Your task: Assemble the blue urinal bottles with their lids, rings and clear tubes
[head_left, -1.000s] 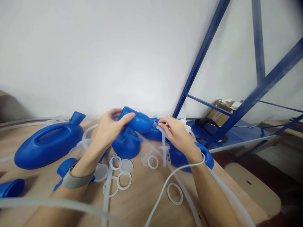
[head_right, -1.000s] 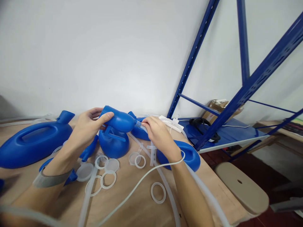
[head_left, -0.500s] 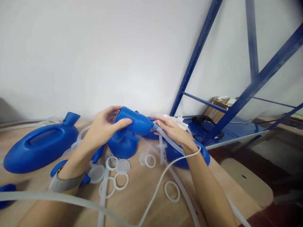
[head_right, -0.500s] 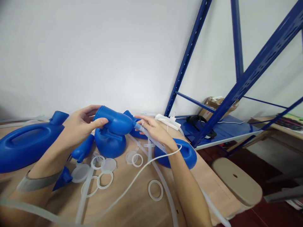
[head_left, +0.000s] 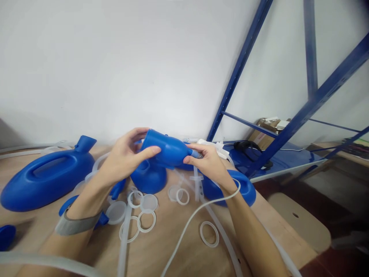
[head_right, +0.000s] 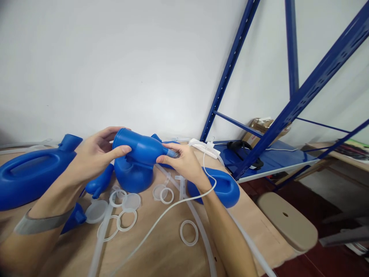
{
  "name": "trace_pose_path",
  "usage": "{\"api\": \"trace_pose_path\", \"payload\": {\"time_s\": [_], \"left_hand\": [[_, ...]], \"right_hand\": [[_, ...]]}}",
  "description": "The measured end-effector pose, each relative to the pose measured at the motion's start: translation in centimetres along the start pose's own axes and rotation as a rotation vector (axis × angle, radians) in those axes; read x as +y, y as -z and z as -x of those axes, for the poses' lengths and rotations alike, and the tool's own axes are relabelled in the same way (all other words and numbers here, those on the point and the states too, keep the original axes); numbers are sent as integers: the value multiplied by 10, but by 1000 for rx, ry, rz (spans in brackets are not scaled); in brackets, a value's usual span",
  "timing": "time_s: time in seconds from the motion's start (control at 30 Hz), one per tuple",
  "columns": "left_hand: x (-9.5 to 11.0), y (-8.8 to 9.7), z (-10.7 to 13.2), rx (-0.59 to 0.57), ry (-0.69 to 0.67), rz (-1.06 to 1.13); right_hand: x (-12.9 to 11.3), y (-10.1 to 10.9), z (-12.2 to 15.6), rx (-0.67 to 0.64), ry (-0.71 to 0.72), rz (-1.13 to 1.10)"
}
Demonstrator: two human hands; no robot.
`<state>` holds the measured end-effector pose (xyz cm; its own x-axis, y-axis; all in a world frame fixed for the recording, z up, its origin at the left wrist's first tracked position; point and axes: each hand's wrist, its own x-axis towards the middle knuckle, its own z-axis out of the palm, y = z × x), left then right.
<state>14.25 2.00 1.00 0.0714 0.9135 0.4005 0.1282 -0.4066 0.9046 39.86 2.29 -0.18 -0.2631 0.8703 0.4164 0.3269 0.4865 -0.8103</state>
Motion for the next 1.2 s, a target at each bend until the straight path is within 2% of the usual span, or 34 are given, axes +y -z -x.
{"api": "trace_pose_path", "payload": {"time_s": [0.07,0.17,0.27,0.33,0.4,0.47,0.53,0.6,0.67,0.77,0.83,0.9,0.97,1.03,1.13,1.2], "left_hand": [[5,1,3,32,-32,4],[17,6,11,76,-93,4],[28,15,16,-12,-72,-63],[30,18,16,-83,-20,-181],[27,14,15,-126,9,-334],[20,4,13,-189,21,-489],[9,-7,12,-309,29,-597],[-6,-16,10,-455,44,-651],[-21,-22,8,-597,73,-692],[-39,-23,5,-741,129,-756],[-44,-21,5,-790,152,-784],[-45,-20,5,-826,157,-813],[-42,-20,6,-862,137,-840],[-39,-21,8,-899,95,-860],[-38,-25,10,-917,10,-871],[-40,-28,12,-912,-57,-865]], "right_hand": [[6,1,-1,126,14,71],[12,12,-2,394,0,305],[13,33,-4,415,18,436],[18,51,-4,498,21,563],[32,68,-4,562,-109,736],[54,82,-3,450,-277,878],[76,92,-1,268,-441,942],[87,99,2,174,-541,952],[80,102,6,152,-480,910],[47,99,16,165,-307,744],[24,90,26,78,-290,604],[15,78,36,-22,-253,568],[20,66,45,-57,-204,692],[37,58,52,-111,-179,811],[65,56,57,-122,-80,839],[80,60,58,-79,-38,891]]}}
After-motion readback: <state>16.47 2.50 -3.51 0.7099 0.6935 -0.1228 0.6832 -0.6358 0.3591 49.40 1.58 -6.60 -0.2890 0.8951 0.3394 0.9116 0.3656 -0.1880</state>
